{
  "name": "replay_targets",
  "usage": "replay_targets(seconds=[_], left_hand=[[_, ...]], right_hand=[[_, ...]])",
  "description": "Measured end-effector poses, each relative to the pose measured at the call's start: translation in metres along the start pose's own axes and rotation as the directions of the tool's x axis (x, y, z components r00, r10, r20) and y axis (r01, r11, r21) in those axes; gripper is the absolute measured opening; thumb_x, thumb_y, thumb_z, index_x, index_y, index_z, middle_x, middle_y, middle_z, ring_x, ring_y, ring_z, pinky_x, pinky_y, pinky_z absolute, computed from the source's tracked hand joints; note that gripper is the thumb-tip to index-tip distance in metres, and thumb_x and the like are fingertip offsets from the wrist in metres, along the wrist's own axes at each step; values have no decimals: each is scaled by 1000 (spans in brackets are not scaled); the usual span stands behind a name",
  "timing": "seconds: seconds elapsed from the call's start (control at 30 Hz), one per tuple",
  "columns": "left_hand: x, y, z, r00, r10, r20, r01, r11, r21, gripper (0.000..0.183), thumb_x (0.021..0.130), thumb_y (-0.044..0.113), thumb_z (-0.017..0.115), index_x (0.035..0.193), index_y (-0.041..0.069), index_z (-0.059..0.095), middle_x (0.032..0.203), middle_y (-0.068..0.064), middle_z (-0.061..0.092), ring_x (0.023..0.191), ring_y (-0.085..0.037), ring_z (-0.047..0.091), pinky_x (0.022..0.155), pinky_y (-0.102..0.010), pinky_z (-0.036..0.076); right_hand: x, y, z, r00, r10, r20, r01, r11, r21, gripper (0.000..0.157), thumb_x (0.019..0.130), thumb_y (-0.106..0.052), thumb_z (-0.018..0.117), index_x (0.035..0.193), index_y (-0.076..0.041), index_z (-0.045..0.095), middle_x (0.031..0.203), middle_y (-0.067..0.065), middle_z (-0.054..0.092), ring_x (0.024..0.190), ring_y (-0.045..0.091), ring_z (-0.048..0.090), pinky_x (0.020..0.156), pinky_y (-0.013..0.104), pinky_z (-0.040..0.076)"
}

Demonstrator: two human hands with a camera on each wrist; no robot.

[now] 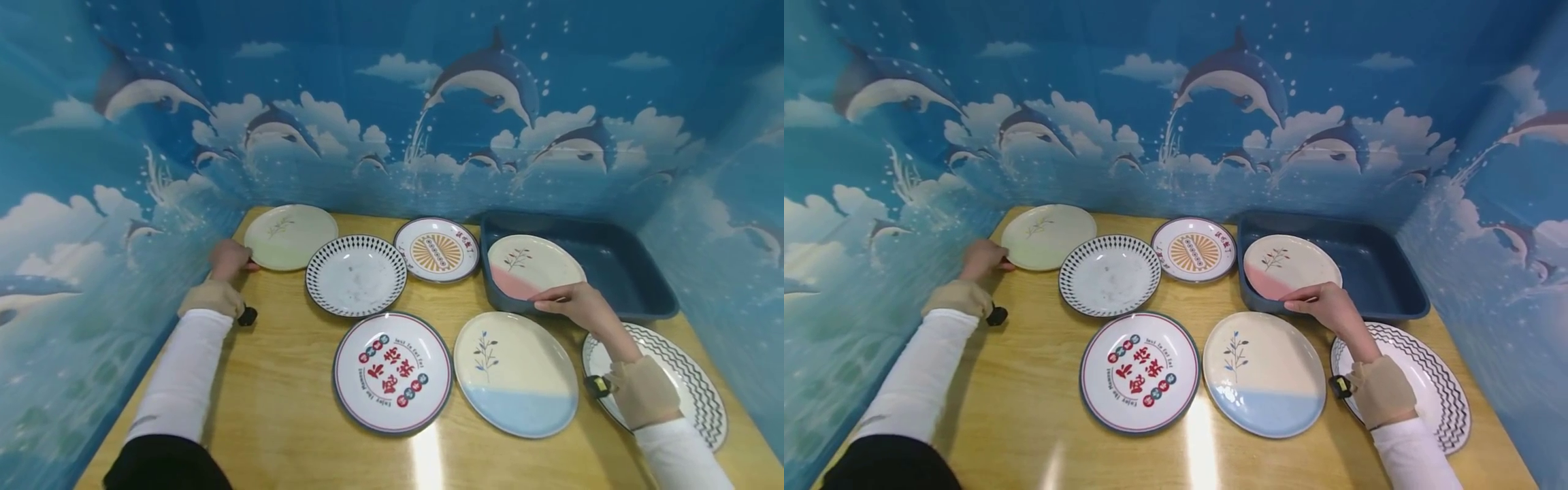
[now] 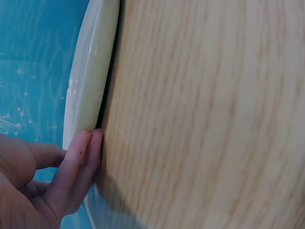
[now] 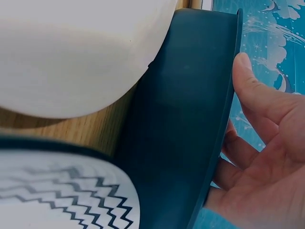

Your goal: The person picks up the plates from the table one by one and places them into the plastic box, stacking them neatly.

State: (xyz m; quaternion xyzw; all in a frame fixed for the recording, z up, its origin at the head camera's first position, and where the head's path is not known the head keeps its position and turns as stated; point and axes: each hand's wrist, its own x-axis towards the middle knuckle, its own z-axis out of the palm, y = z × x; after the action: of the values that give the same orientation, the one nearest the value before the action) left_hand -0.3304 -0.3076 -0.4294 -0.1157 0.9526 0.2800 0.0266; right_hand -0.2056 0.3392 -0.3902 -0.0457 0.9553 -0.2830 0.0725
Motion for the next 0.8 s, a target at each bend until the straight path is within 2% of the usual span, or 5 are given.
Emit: replay_targets(seconds=[0.17, 0.37, 0.43, 0.67, 0.8], left_hand=[[-4, 4, -3, 1000, -11, -1, 11, 1000, -4, 39, 98, 13, 45, 60, 6, 49, 62, -14, 56, 66, -36, 58, 55, -37, 46], [-5, -3, 3, 998, -55, -16, 49, 967, -251, 35, 97, 9, 42, 67, 1, 58, 48, 3, 56, 48, -14, 57, 51, -23, 46], [-5, -5, 4, 998, -64, 6, 61, 915, -400, 34, 98, 8, 39, 75, -4, 60, 45, 5, 57, 43, -6, 59, 50, -19, 51], [-7, 3, 0, 997, -55, 51, 74, 609, -790, 49, 102, 4, 30, 137, -30, 29, 56, -2, 58, 46, -5, 65, 57, -20, 60], [-7, 6, -3, 993, -71, 90, 114, 554, -825, 53, 104, 5, 29, 145, -26, 18, 58, -2, 60, 49, -6, 67, 64, -22, 62]], right_hand=[[0, 0, -1, 1000, 3, -6, -3, 1000, -4, 34, 92, -31, 77, 112, -3, 78, 113, 19, 74, 111, 39, 64, 93, 48, 52], [2, -3, 1, 1000, -1, -9, 1, 1000, 0, 31, 92, -28, 76, 111, -3, 78, 105, 14, 76, 105, 35, 66, 89, 43, 54], [3, -4, 2, 1000, 1, -8, -1, 1000, 0, 30, 92, -27, 76, 110, -4, 79, 105, 14, 77, 103, 34, 66, 88, 41, 55], [3, -2, 1, 1000, 8, -5, -8, 1000, 11, 29, 92, -26, 77, 109, -3, 79, 102, 14, 77, 99, 31, 67, 84, 38, 54], [2, -1, 0, 1000, 17, -5, -17, 1000, 17, 29, 92, -26, 77, 108, -2, 79, 101, 14, 77, 98, 31, 66, 82, 37, 54]])
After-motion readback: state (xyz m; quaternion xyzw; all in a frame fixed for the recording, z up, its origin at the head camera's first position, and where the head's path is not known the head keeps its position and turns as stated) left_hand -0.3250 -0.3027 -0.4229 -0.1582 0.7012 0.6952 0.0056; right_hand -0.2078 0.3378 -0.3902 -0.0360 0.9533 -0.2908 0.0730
